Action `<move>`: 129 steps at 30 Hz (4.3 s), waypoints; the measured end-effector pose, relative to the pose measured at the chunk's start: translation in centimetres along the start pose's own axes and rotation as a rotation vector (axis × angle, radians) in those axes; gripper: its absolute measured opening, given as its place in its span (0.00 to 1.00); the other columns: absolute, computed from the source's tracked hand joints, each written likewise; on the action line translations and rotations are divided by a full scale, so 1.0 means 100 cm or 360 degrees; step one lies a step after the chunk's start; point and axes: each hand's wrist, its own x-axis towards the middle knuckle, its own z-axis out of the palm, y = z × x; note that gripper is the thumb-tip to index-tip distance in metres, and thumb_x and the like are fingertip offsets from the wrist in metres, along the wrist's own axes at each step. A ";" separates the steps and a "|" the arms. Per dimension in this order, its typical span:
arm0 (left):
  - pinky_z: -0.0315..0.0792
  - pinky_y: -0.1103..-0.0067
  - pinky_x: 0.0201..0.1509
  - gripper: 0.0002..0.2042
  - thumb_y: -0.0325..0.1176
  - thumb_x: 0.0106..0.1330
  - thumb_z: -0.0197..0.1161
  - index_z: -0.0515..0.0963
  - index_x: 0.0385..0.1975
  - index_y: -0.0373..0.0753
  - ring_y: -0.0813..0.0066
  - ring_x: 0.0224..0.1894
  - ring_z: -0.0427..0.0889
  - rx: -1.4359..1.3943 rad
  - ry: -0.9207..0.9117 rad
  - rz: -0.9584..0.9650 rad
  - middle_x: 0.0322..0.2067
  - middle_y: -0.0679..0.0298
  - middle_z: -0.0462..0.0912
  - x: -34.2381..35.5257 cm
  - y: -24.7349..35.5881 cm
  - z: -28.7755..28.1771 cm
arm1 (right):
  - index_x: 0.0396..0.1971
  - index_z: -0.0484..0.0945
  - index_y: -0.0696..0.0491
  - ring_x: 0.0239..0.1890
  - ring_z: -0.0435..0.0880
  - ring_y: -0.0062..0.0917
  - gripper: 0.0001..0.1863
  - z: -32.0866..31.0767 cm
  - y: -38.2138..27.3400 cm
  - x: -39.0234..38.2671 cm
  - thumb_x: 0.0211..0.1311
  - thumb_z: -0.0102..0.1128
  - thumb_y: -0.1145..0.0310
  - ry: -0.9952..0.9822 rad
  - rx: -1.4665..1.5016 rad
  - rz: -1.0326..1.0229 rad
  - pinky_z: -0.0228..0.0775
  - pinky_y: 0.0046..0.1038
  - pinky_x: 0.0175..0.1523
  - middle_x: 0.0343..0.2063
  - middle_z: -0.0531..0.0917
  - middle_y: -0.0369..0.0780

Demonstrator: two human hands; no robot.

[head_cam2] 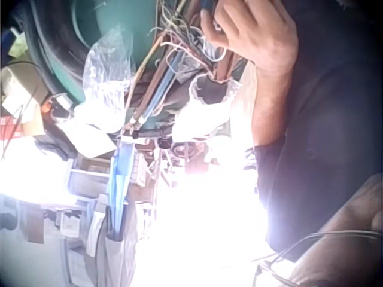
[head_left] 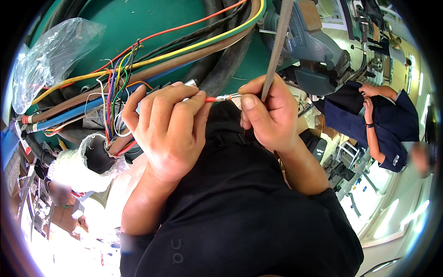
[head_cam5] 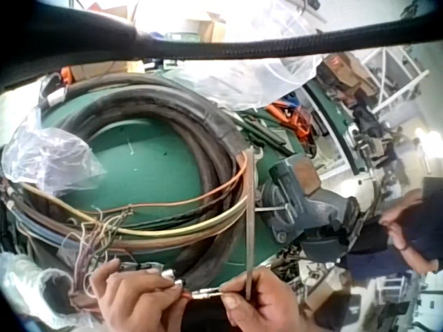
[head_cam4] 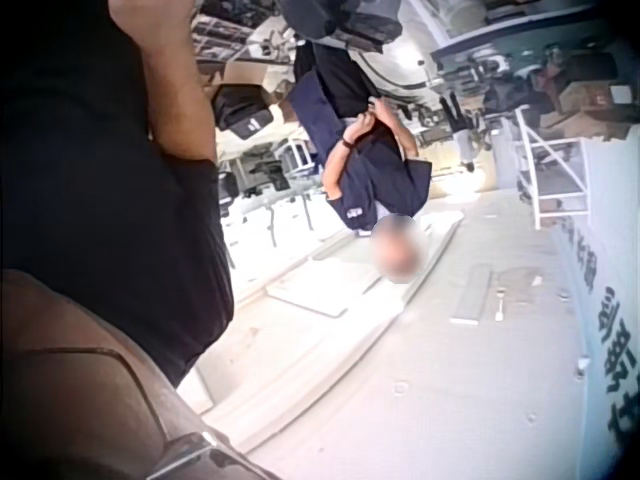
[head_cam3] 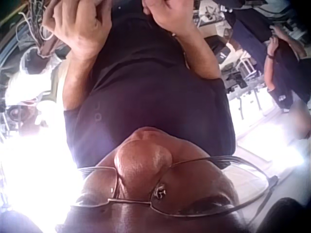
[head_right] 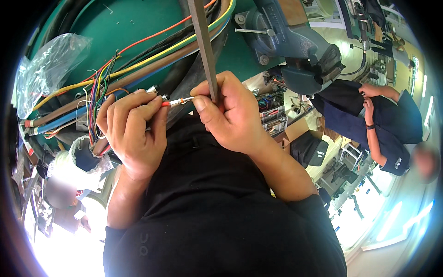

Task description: The person files the metal tips of electrical connectors on a large wiring harness by hand using a small file, while another person assists by holding the cable in place on a workbench.

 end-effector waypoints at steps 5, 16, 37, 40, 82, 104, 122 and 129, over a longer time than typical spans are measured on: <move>0.66 0.66 0.64 0.09 0.28 0.54 0.78 0.84 0.31 0.44 0.71 0.44 0.84 0.0008 -0.0003 -0.0019 0.37 0.70 0.86 0.000 0.001 0.000 | 0.41 0.73 0.56 0.20 0.73 0.09 0.09 -0.002 0.002 0.003 0.75 0.60 0.67 -0.0041 0.0076 0.0064 0.64 0.14 0.25 0.23 0.76 0.31; 0.66 0.66 0.64 0.09 0.28 0.53 0.78 0.84 0.31 0.44 0.71 0.44 0.85 0.0009 0.0008 -0.0029 0.37 0.70 0.86 0.000 0.002 0.000 | 0.42 0.73 0.57 0.20 0.72 0.08 0.08 -0.003 0.001 0.004 0.75 0.60 0.69 -0.0077 0.0110 0.0056 0.64 0.14 0.25 0.23 0.76 0.31; 0.65 0.66 0.66 0.12 0.27 0.53 0.79 0.82 0.33 0.45 0.71 0.44 0.86 0.0107 0.0085 0.0126 0.38 0.70 0.86 -0.005 0.000 0.006 | 0.41 0.76 0.57 0.23 0.76 0.09 0.08 -0.013 0.013 0.006 0.70 0.65 0.72 -0.0072 -0.0217 -0.0079 0.69 0.17 0.30 0.23 0.81 0.33; 0.65 0.66 0.66 0.12 0.27 0.53 0.79 0.82 0.33 0.45 0.71 0.44 0.86 0.0118 0.0078 0.0133 0.38 0.70 0.86 -0.004 0.000 0.006 | 0.41 0.76 0.57 0.23 0.77 0.10 0.08 -0.013 0.014 0.005 0.70 0.65 0.72 -0.0062 -0.0236 -0.0109 0.69 0.17 0.30 0.23 0.82 0.33; 0.70 0.65 0.53 0.05 0.35 0.62 0.70 0.88 0.34 0.45 0.61 0.49 0.82 -0.0044 -0.0173 0.0258 0.43 0.64 0.86 0.005 -0.028 -0.002 | 0.33 0.74 0.58 0.16 0.74 0.20 0.12 0.080 0.013 -0.038 0.72 0.56 0.64 0.0663 0.0632 0.0566 0.71 0.28 0.20 0.21 0.74 0.35; 0.70 0.64 0.50 0.06 0.34 0.63 0.69 0.84 0.37 0.44 0.58 0.45 0.81 -0.0017 -0.0127 0.0417 0.40 0.62 0.84 -0.009 -0.027 -0.003 | 0.25 0.73 0.55 0.14 0.75 0.27 0.17 0.092 0.024 -0.045 0.71 0.57 0.59 0.0843 0.0648 0.0490 0.69 0.34 0.18 0.17 0.75 0.38; 0.69 0.65 0.43 0.05 0.27 0.65 0.64 0.79 0.39 0.41 0.59 0.38 0.83 -0.0022 -0.0271 -0.0071 0.35 0.63 0.85 0.015 -0.011 0.007 | 0.40 0.77 0.56 0.14 0.73 0.17 0.09 0.030 0.047 -0.023 0.72 0.62 0.65 0.0508 0.0624 0.0381 0.68 0.23 0.20 0.19 0.74 0.32; 0.68 0.65 0.46 0.08 0.26 0.64 0.63 0.82 0.40 0.45 0.62 0.39 0.82 0.0058 -0.0499 -0.0231 0.32 0.66 0.82 0.026 -0.002 0.004 | 0.36 0.76 0.56 0.13 0.72 0.16 0.09 0.014 0.050 -0.007 0.72 0.61 0.67 0.0240 0.0714 0.0272 0.66 0.21 0.19 0.18 0.74 0.32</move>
